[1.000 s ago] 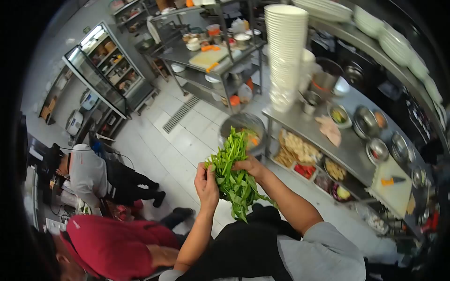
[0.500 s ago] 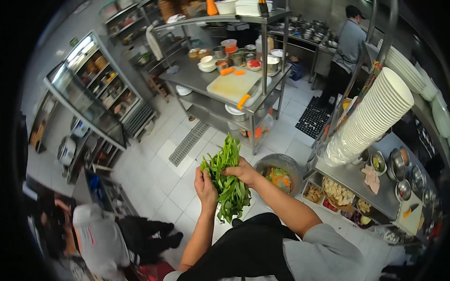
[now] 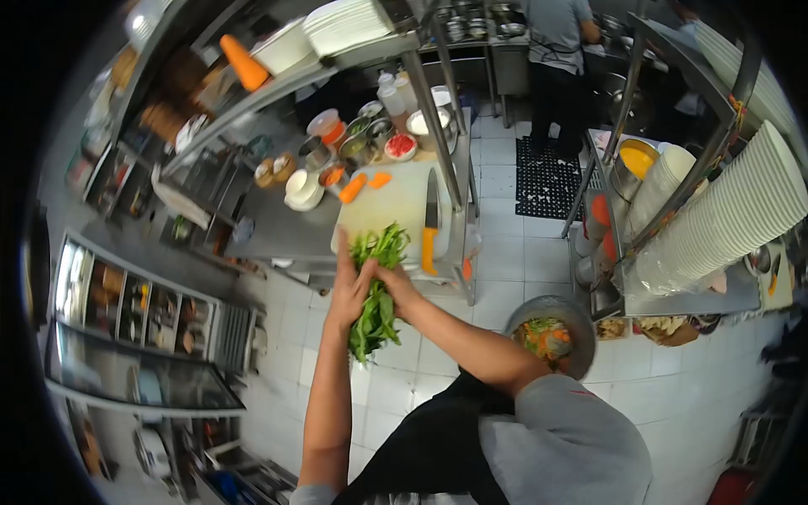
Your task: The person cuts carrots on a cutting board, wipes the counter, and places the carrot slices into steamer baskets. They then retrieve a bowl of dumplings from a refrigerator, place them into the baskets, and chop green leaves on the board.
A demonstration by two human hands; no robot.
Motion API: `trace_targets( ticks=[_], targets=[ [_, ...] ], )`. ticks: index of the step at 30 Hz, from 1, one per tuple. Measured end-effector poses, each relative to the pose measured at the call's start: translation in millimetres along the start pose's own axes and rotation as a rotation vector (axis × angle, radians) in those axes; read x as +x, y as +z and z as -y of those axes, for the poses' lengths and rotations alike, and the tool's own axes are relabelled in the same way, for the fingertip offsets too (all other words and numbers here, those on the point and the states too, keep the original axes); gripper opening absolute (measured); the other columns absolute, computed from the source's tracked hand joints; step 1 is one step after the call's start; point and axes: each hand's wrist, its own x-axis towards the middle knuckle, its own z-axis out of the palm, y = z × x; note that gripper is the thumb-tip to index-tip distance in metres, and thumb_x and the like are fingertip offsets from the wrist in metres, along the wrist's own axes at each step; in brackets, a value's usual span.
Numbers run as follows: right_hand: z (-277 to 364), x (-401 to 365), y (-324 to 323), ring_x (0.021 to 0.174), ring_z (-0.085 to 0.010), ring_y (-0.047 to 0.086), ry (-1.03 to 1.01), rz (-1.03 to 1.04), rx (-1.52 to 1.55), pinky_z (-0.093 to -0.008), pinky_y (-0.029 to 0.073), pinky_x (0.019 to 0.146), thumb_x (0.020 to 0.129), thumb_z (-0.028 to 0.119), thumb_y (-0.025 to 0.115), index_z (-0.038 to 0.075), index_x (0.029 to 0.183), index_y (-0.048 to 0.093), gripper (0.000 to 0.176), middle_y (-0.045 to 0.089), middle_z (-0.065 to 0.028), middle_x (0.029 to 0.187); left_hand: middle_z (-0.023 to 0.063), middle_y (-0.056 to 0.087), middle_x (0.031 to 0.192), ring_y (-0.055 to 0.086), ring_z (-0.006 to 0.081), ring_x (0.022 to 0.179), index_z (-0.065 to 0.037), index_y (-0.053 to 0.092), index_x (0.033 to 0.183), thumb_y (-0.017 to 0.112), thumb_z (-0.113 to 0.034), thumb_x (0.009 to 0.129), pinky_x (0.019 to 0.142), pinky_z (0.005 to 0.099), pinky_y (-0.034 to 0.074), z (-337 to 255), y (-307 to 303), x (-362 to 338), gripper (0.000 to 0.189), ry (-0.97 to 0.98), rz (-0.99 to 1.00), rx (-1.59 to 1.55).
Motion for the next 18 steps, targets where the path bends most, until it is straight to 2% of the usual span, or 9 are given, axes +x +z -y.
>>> trace_targets(
  ticks=[1, 3, 4, 6, 9, 11, 12, 14, 18],
  targets=[
    [-6, 20, 12, 0.102, -0.0179, 0.066, -0.042, 0.04, 0.047, -0.0336, 0.054, 0.088, 0.089, 0.012, 0.067, 0.002, 0.128, 0.056, 0.042, 0.065, -0.0062, 0.118, 0.0254, 0.016, 0.165, 0.028, 0.0289, 0.15, 0.004, 0.005, 0.16, 0.073, -0.013, 0.092, 0.119, 0.0375, 0.028, -20, -17, 16, 0.098, -0.038, -0.049, -0.179],
    [-33, 73, 8, 0.102, -0.0165, 0.064, -0.023, 0.009, 0.082, -0.0324, 0.054, 0.087, 0.088, 0.012, 0.067, 0.002, 0.128, 0.056, 0.042, 0.065, -0.0067, 0.118, 0.0248, 0.037, 0.155, 0.046, 0.029, 0.136, 0.004, 0.014, 0.159, 0.083, -0.012, 0.083, 0.112, 0.0383, 0.041, 19, -46, 36, 0.104, -0.196, 0.011, -0.325],
    [-41, 97, 10, 0.102, -0.0158, 0.064, -0.014, 0.065, -0.005, -0.032, 0.054, 0.087, 0.09, 0.017, 0.068, 0.002, 0.128, 0.057, 0.042, 0.065, -0.0065, 0.117, 0.0248, 0.037, 0.155, 0.046, 0.029, 0.136, 0.004, 0.014, 0.159, 0.083, -0.012, 0.083, 0.112, 0.0383, 0.041, 33, -61, 50, 0.104, -0.191, 0.044, -0.325],
    [-54, 131, 14, 0.102, -0.0151, 0.063, -0.03, 0.085, -0.089, -0.0316, 0.054, 0.088, 0.092, 0.021, 0.069, 0.002, 0.129, 0.057, 0.043, 0.065, -0.0063, 0.117, 0.0225, 0.055, 0.138, 0.06, 0.0275, 0.12, 0.006, 0.028, 0.148, 0.093, -0.016, 0.07, 0.1, 0.0359, 0.052, 63, -86, 73, 0.105, -0.34, 0.285, -0.31],
    [-61, 161, 18, 0.11, -0.0172, 0.06, 0.033, -0.114, -0.206, -0.0333, 0.053, 0.093, 0.097, 0.033, 0.067, 0.005, 0.141, 0.05, 0.055, 0.061, -0.006, 0.125, 0.0161, 0.062, 0.124, 0.064, 0.0241, 0.111, 0.003, 0.038, 0.137, 0.094, -0.013, 0.068, 0.095, 0.0358, 0.054, 139, -92, 100, 0.09, -0.371, 0.422, -0.491],
    [-57, 174, 10, 0.115, -0.0184, 0.058, 0.181, -0.085, -0.198, -0.0356, 0.052, 0.094, 0.099, 0.036, 0.066, 0.006, 0.144, 0.045, 0.058, 0.06, -0.0074, 0.129, 0.0159, 0.063, 0.12, 0.066, 0.0234, 0.105, 0.003, 0.043, 0.135, 0.092, -0.009, 0.068, 0.09, 0.0341, 0.055, 168, -86, 116, 0.084, -0.441, 0.54, -0.542],
    [-71, 198, -19, 0.122, -0.0226, 0.053, 0.187, -0.04, -0.263, -0.0397, 0.051, 0.095, 0.095, 0.038, 0.069, 0.012, 0.15, 0.035, 0.069, 0.049, -0.0106, 0.142, 0.0149, 0.064, 0.118, 0.066, 0.0223, 0.103, 0.003, 0.045, 0.133, 0.09, -0.006, 0.067, 0.089, 0.0335, 0.055, 188, -80, 124, 0.08, -0.443, 0.549, -0.512],
    [-62, 215, -29, 0.123, -0.0221, 0.053, 0.178, -0.088, -0.322, -0.0392, 0.051, 0.095, 0.095, 0.036, 0.069, 0.012, 0.149, 0.036, 0.068, 0.05, -0.0104, 0.141, 0.0115, 0.066, 0.115, 0.066, 0.0205, 0.099, 0.002, 0.05, 0.13, 0.085, 0.0, 0.067, 0.086, 0.0325, 0.054, 220, -64, 134, 0.072, -0.464, 0.471, -0.526],
    [-36, 231, -37, 0.12, -0.0211, 0.055, 0.095, -0.23, -0.384, -0.0392, 0.052, 0.089, 0.093, 0.024, 0.068, 0.011, 0.148, 0.037, 0.065, 0.055, -0.0101, 0.134, 0.0107, 0.066, 0.116, 0.065, 0.0223, 0.104, 0.003, 0.049, 0.13, 0.084, 0.001, 0.068, 0.09, 0.0326, 0.053, 238, -42, 182, 0.071, -0.322, 0.554, -0.553]
  ],
)
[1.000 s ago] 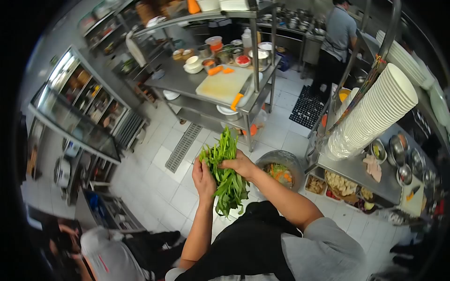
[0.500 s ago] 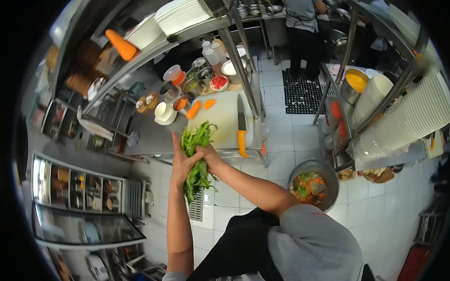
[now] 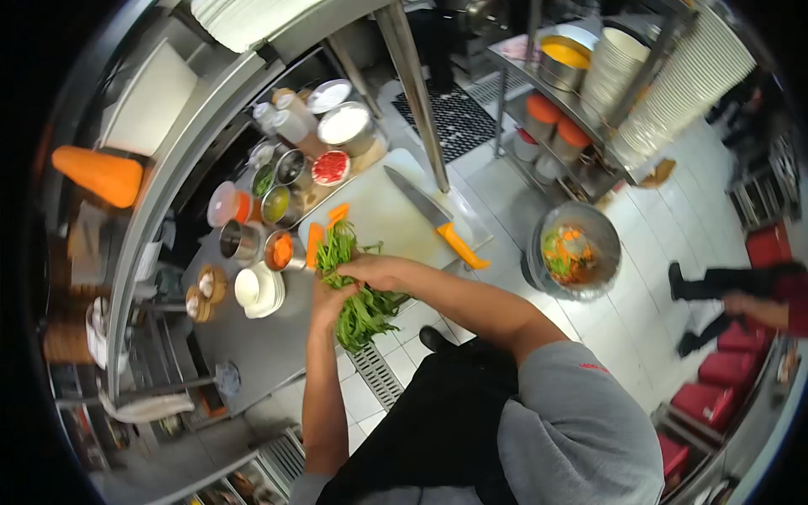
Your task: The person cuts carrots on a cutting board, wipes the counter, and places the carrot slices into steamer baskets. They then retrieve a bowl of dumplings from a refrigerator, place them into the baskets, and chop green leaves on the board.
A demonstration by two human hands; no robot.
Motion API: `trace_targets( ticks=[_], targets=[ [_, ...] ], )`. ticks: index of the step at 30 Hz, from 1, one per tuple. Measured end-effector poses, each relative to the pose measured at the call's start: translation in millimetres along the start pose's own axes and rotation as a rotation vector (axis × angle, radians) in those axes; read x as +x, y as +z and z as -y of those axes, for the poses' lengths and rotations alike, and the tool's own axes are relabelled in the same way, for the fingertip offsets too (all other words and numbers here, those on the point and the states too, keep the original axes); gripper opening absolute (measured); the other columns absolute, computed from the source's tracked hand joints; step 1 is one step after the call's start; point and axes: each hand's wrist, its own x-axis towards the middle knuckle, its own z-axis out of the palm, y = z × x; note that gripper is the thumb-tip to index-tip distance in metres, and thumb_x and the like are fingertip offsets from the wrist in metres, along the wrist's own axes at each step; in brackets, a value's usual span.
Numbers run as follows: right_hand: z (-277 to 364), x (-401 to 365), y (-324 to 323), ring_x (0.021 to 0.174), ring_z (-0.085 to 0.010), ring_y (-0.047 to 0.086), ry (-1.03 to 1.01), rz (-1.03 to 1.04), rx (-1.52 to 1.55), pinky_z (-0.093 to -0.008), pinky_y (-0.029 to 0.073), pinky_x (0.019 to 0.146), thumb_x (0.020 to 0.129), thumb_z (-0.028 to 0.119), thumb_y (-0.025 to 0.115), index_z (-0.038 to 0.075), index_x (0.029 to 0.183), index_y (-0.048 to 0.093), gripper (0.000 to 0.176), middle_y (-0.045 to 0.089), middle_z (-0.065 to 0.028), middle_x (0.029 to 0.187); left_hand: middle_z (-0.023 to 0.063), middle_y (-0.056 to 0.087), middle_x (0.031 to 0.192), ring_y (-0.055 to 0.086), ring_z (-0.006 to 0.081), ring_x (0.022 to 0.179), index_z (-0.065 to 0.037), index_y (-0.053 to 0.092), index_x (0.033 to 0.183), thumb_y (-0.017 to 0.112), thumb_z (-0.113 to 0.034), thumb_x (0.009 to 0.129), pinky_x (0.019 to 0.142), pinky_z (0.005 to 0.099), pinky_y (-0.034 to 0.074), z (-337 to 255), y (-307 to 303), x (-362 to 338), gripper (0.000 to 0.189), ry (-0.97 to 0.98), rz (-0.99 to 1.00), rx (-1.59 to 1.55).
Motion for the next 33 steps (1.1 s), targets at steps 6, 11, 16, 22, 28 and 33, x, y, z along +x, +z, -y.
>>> trace_targets(
  ticks=[6, 11, 16, 22, 28, 33],
  targets=[
    [45, -79, -10, 0.125, -0.0239, 0.059, -0.056, -0.077, -0.095, -0.0406, 0.059, 0.089, 0.089, 0.018, 0.075, 0.008, 0.141, 0.048, 0.06, 0.056, -0.0165, 0.143, 0.0187, 0.062, 0.129, 0.064, 0.0256, 0.114, 0.011, 0.034, 0.141, 0.084, 0.004, 0.07, 0.1, 0.0346, 0.051, -17, -54, 50, 0.087, -0.069, 0.24, 0.073],
    [-6, -127, -79, 0.115, -0.0271, 0.062, -0.17, -0.805, -0.549, -0.0404, 0.057, 0.082, 0.086, 0.017, 0.076, 0.006, 0.127, 0.059, 0.046, 0.064, -0.0146, 0.125, 0.0214, 0.062, 0.13, 0.063, 0.0256, 0.117, 0.014, 0.03, 0.142, 0.084, 0.004, 0.071, 0.1, 0.0338, 0.05, 3, -78, 44, 0.089, -0.115, 0.174, 0.175],
    [-27, -127, -89, 0.099, -0.0372, 0.059, -0.317, -1.245, -1.634, -0.0476, 0.051, 0.085, 0.081, 0.018, 0.073, 0.009, 0.122, 0.063, 0.043, 0.062, -0.0178, 0.101, 0.0162, 0.067, 0.123, 0.065, 0.0242, 0.112, 0.008, 0.045, 0.133, 0.086, -0.002, 0.068, 0.097, 0.0336, 0.05, 13, -83, 54, 0.078, 0.0, 0.287, 0.275],
    [-17, -156, -48, 0.087, -0.0434, 0.067, -0.336, -0.996, -1.246, -0.0488, 0.053, 0.083, 0.09, 0.016, 0.057, 0.001, 0.13, 0.057, 0.043, 0.066, -0.0283, 0.096, 0.0193, 0.071, 0.115, 0.068, 0.0333, 0.107, 0.001, 0.053, 0.128, 0.088, -0.005, 0.062, 0.095, 0.0392, 0.052, -15, -73, 55, 0.075, 0.288, 0.272, 0.536],
    [-53, -188, -25, 0.103, -0.0432, 0.065, -0.189, -0.82, -1.104, -0.0456, 0.052, 0.09, 0.089, 0.013, 0.061, 0.001, 0.132, 0.056, 0.045, 0.067, -0.029, 0.11, 0.0219, 0.071, 0.114, 0.067, 0.0379, 0.11, 0.001, 0.05, 0.129, 0.088, -0.007, 0.061, 0.094, 0.0428, 0.053, -6, -65, 64, 0.078, 0.246, 0.299, 0.712],
    [-35, -225, -17, 0.093, -0.043, 0.063, -0.291, -1.052, -1.296, -0.0478, 0.052, 0.083, 0.089, 0.009, 0.063, 0.006, 0.127, 0.056, 0.039, 0.062, -0.0222, 0.107, 0.0266, 0.065, 0.111, 0.065, 0.0434, 0.102, 0.001, 0.048, 0.138, 0.087, -0.017, 0.068, 0.088, 0.0496, 0.052, 10, -12, 74, 0.082, 0.48, 0.186, 1.007]
  ],
)
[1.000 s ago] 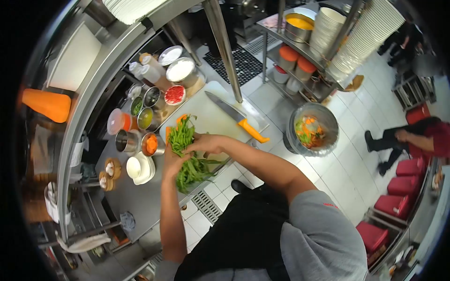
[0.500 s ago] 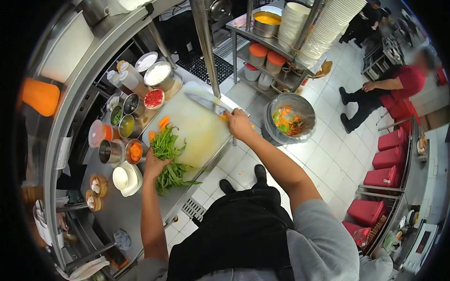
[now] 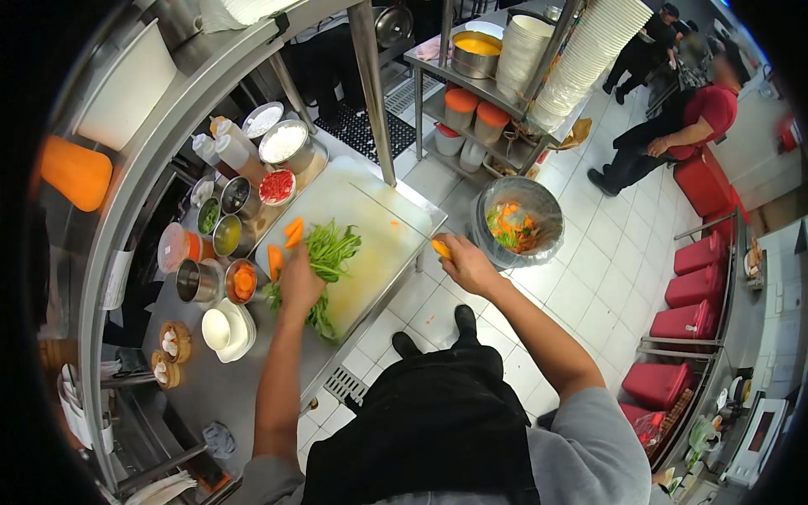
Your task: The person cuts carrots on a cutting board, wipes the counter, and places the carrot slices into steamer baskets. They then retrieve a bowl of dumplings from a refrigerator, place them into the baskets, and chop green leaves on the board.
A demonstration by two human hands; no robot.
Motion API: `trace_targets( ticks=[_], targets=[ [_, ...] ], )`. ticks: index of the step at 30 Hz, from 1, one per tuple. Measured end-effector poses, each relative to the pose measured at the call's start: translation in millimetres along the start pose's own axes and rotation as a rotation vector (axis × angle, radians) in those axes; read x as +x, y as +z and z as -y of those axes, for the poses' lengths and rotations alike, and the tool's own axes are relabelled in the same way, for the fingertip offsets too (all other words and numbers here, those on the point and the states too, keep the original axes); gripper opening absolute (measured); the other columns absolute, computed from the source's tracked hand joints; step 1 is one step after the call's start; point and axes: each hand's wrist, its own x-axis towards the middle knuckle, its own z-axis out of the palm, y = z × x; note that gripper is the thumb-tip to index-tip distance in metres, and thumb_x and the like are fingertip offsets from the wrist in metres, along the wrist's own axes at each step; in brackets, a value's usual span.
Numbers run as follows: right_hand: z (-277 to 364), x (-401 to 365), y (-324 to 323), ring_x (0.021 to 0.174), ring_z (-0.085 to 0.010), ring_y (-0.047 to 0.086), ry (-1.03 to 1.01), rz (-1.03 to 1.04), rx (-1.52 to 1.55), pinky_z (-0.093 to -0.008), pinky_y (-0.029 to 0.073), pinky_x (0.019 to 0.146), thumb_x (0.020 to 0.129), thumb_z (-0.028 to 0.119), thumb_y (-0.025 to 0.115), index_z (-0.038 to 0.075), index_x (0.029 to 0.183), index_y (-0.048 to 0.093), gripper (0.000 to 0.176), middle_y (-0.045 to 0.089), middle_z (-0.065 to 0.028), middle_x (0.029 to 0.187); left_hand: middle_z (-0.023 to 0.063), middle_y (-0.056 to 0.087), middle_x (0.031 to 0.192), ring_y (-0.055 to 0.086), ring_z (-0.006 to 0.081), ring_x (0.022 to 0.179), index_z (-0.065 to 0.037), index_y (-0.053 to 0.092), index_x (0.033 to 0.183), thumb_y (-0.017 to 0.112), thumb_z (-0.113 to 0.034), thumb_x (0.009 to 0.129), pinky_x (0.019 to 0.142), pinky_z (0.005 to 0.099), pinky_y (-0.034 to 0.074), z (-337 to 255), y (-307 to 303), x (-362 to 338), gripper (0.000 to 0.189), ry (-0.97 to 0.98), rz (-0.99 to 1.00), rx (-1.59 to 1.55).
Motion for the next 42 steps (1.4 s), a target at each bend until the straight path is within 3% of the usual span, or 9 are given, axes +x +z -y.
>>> trace_targets(
  ticks=[5, 9, 14, 16, 20, 26, 31, 35, 42],
  targets=[
    [6, -47, 4, 0.086, -0.0386, 0.064, 0.08, -0.179, -0.233, -0.0472, 0.054, 0.07, 0.087, 0.004, 0.067, 0.015, 0.127, 0.058, 0.042, 0.055, -0.0158, 0.108, 0.0153, 0.055, 0.116, 0.054, 0.0304, 0.107, -0.002, 0.019, 0.16, 0.092, -0.05, 0.059, 0.091, 0.0429, 0.04, -16, 48, 3, 0.134, 0.154, -0.003, 0.482],
    [-8, -81, 16, 0.088, -0.0353, 0.062, 0.163, -0.238, -0.183, -0.0442, 0.054, 0.072, 0.087, 0.006, 0.07, 0.016, 0.126, 0.059, 0.043, 0.055, -0.0132, 0.108, 0.0172, 0.053, 0.117, 0.052, 0.0329, 0.108, 0.0, 0.016, 0.159, 0.093, -0.061, 0.048, 0.094, 0.0451, 0.039, -18, 57, -6, 0.148, 0.16, -0.092, 0.342],
    [-32, -99, 15, 0.072, -0.02, 0.063, 0.174, -0.347, 0.175, -0.0353, 0.052, 0.061, 0.098, 0.015, 0.065, 0.006, 0.12, 0.059, 0.025, 0.059, -0.0099, 0.085, 0.0244, 0.049, 0.133, 0.046, 0.0403, 0.125, 0.0, 0.013, 0.159, 0.095, -0.055, 0.049, 0.108, 0.0523, 0.034, -8, 53, 1, 0.148, 0.135, -0.027, 0.212],
    [-44, -101, 12, 0.057, -0.0105, 0.056, 0.606, -0.18, 0.707, -0.0284, 0.047, 0.05, 0.103, 0.023, 0.06, 0.005, 0.115, 0.06, 0.022, 0.059, -0.0048, 0.075, 0.0271, 0.045, 0.139, 0.042, 0.0429, 0.132, 0.0, 0.011, 0.16, 0.096, -0.053, 0.048, 0.113, 0.0545, 0.03, -8, 43, 0, 0.15, 0.158, -0.04, 0.232],
    [-64, -66, 45, 0.047, -0.0081, 0.05, 0.569, -0.157, 0.927, -0.024, 0.041, 0.042, 0.106, 0.033, 0.056, 0.006, 0.106, 0.06, 0.028, 0.058, -0.0025, 0.068, 0.0298, 0.038, 0.149, 0.036, 0.0452, 0.141, -0.002, 0.016, 0.158, 0.098, -0.05, 0.045, 0.12, 0.0567, 0.023, -28, 7, 3, 0.148, 0.112, 0.058, 0.213],
    [-78, -41, 90, 0.046, -0.0081, 0.047, 0.518, -0.059, 0.957, -0.0251, 0.038, 0.042, 0.105, 0.036, 0.056, 0.006, 0.095, 0.059, 0.032, 0.054, -0.0007, 0.065, 0.0299, 0.038, 0.149, 0.035, 0.045, 0.141, 0.001, 0.02, 0.156, 0.099, -0.047, 0.044, 0.12, 0.0562, 0.024, -17, 15, 1, 0.145, 0.106, 0.069, 0.227],
    [-161, -210, 12, 0.043, -0.0073, 0.04, 0.953, -0.064, 0.559, -0.0271, 0.031, 0.039, 0.102, 0.042, 0.061, 0.006, 0.085, 0.062, 0.04, 0.047, 0.0014, 0.056, 0.0303, 0.037, 0.15, 0.034, 0.0455, 0.142, 0.006, 0.027, 0.152, 0.099, -0.044, 0.044, 0.119, 0.0565, 0.026, -3, 20, 3, 0.139, 0.084, 0.058, 0.228],
    [-114, -243, -39, 0.041, -0.0093, 0.045, 0.935, -0.161, 0.539, -0.0265, 0.037, 0.039, 0.103, 0.038, 0.058, 0.004, 0.084, 0.059, 0.04, 0.052, -0.002, 0.057, 0.0312, 0.037, 0.15, 0.035, 0.0461, 0.141, 0.008, 0.03, 0.15, 0.099, -0.045, 0.042, 0.119, 0.0552, 0.027, -8, 16, 1, 0.138, 0.101, 0.047, 0.198],
    [-37, -166, -27, 0.048, -0.0082, 0.049, 0.67, -0.071, 0.682, -0.0245, 0.041, 0.044, 0.105, 0.03, 0.056, 0.003, 0.096, 0.06, 0.029, 0.057, -0.0025, 0.066, 0.0302, 0.042, 0.15, 0.036, 0.0437, 0.143, 0.01, 0.03, 0.149, 0.099, -0.047, 0.042, 0.122, 0.0535, 0.021, -14, -2, 1, 0.14, 0.231, 0.006, 0.025]
  ],
)
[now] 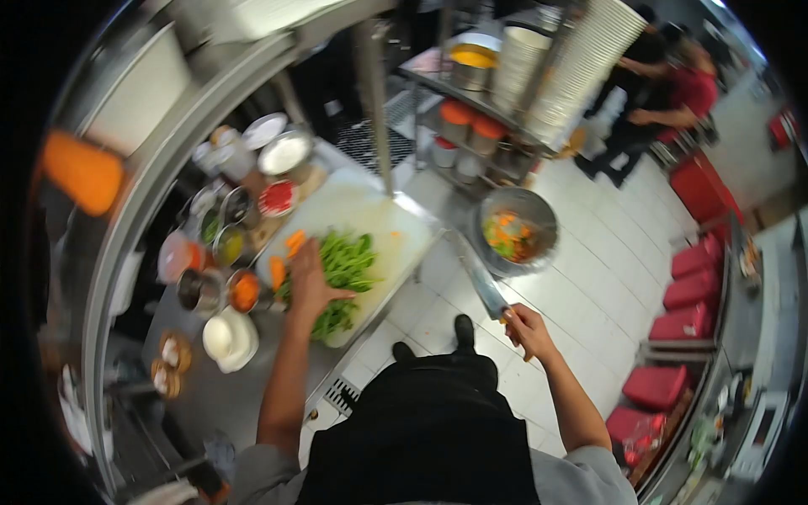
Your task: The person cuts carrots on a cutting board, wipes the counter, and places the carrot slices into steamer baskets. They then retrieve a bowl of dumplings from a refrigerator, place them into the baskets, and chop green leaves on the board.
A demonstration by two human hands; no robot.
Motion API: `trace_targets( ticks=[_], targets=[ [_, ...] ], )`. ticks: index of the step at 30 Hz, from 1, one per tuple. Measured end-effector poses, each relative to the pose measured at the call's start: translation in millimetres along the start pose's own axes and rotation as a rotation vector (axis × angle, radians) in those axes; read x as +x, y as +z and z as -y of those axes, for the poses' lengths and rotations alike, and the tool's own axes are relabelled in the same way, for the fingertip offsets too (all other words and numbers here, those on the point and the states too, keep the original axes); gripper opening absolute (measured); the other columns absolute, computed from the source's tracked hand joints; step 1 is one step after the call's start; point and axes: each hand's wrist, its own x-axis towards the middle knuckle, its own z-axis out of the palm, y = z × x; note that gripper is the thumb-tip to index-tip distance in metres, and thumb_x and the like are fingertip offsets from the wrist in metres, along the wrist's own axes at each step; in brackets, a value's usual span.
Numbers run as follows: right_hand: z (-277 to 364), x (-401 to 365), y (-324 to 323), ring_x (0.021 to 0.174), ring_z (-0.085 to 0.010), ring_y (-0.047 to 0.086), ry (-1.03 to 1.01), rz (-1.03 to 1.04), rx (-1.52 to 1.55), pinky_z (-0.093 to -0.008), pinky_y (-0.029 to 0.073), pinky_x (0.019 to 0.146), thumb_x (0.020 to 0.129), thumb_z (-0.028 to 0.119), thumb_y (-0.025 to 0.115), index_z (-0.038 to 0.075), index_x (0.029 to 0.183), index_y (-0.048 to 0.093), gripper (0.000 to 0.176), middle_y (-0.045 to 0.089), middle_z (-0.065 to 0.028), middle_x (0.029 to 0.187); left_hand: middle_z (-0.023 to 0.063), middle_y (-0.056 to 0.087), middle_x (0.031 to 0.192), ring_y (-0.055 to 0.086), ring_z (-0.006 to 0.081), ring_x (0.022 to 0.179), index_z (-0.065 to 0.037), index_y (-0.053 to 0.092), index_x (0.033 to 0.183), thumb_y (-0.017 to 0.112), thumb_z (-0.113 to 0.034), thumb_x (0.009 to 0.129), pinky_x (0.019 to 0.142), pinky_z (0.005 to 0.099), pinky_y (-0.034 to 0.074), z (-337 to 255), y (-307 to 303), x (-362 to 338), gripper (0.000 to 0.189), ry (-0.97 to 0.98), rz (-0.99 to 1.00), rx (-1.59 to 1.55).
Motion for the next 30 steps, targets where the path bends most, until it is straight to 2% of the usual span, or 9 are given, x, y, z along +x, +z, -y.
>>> trace_targets(
  ticks=[5, 10, 12, 15, 17, 20, 24, 26, 30],
  targets=[
    [32, 0, 40, 0.064, -0.0068, 0.053, -0.175, 0.071, -0.077, -0.0232, 0.047, 0.057, 0.105, 0.021, 0.055, 0.0, 0.124, 0.06, 0.029, 0.06, -0.0027, 0.085, 0.0331, 0.022, 0.16, 0.021, 0.0483, 0.149, 0.009, 0.028, 0.152, 0.092, -0.055, 0.054, 0.124, 0.0523, 0.019, -8, -13, -10, 0.134, -0.061, 0.009, -0.073],
    [70, 10, 68, 0.085, -0.0138, 0.05, -0.47, 0.104, -0.388, -0.0261, 0.044, 0.076, 0.102, 0.015, 0.055, -0.002, 0.14, 0.054, 0.041, 0.052, -0.006, 0.099, 0.0182, 0.044, 0.145, 0.044, 0.0346, 0.134, -0.001, 0.051, 0.138, 0.071, -0.017, 0.093, 0.114, 0.0449, 0.035, 26, -65, -86, 0.051, -0.071, -0.608, -0.192],
    [76, 17, 78, 0.093, -0.0195, 0.049, -0.598, 0.137, -0.417, -0.0308, 0.041, 0.087, 0.101, 0.015, 0.056, -0.001, 0.141, 0.055, 0.043, 0.051, -0.0078, 0.099, 0.016, 0.049, 0.134, 0.049, 0.0297, 0.123, 0.001, 0.05, 0.133, 0.066, -0.003, 0.093, 0.106, 0.0401, 0.039, 68, -80, -145, 0.043, -0.429, -1.056, -0.453],
    [89, 21, 87, 0.084, -0.013, 0.047, -0.717, 0.24, -0.544, -0.024, 0.041, 0.072, 0.102, 0.019, 0.057, 0.002, 0.142, 0.055, 0.044, 0.048, -0.0039, 0.105, 0.0218, 0.051, 0.123, 0.048, 0.0385, 0.121, 0.004, 0.053, 0.126, 0.068, -0.023, 0.094, 0.104, 0.0509, 0.039, 167, -122, -280, 0.044, -0.813, -1.329, 0.372],
    [112, 5, 99, 0.099, -0.025, 0.053, -0.707, 0.312, -0.538, -0.0335, 0.042, 0.092, 0.095, 0.009, 0.065, -0.002, 0.135, 0.06, 0.041, 0.056, -0.0128, 0.104, 0.0332, 0.046, 0.139, 0.041, 0.0502, 0.133, 0.005, 0.045, 0.142, 0.055, -0.053, 0.098, 0.111, 0.0577, 0.033, 228, -124, -393, 0.073, -1.251, -0.937, 0.646],
    [129, 3, 106, 0.098, -0.0256, 0.055, -0.797, 0.425, -0.586, -0.0333, 0.044, 0.09, 0.089, 0.003, 0.069, -0.002, 0.134, 0.061, 0.046, 0.057, -0.0133, 0.105, 0.0351, 0.044, 0.144, 0.041, 0.0522, 0.134, 0.004, 0.044, 0.145, 0.06, -0.05, 0.097, 0.108, 0.0571, 0.037, 309, -57, -532, 0.074, -1.58, -0.496, 0.427],
    [164, -1, 162, 0.097, -0.0282, 0.06, -0.847, 0.524, -0.65, -0.0338, 0.05, 0.086, 0.082, -0.006, 0.073, 0.004, 0.132, 0.063, 0.052, 0.061, -0.0128, 0.107, 0.0324, 0.049, 0.142, 0.049, 0.0457, 0.131, 0.006, 0.043, 0.144, 0.061, -0.046, 0.098, 0.104, 0.0542, 0.044, 246, -50, -499, 0.072, -1.584, -0.2, 0.336],
    [164, 8, 206, 0.099, -0.03, 0.061, -0.939, 0.608, -0.649, -0.0368, 0.052, 0.084, 0.083, -0.002, 0.074, 0.009, 0.133, 0.064, 0.052, 0.062, -0.0131, 0.108, 0.0262, 0.055, 0.139, 0.056, 0.0365, 0.127, 0.006, 0.045, 0.142, 0.058, -0.039, 0.102, 0.103, 0.0507, 0.049, 210, -25, -471, 0.062, -1.337, -0.96, -0.43],
    [142, 0, 317, 0.089, -0.0258, 0.064, -1.132, 0.67, -0.514, -0.0329, 0.057, 0.072, 0.083, 0.003, 0.078, 0.014, 0.135, 0.063, 0.056, 0.058, -0.01, 0.106, 0.0168, 0.053, 0.145, 0.057, 0.0294, 0.127, 0.001, 0.044, 0.145, 0.041, -0.034, 0.11, 0.107, 0.0487, 0.047, 52, -47, -349, 0.05, -0.723, -1.159, -1.552]
  ],
)
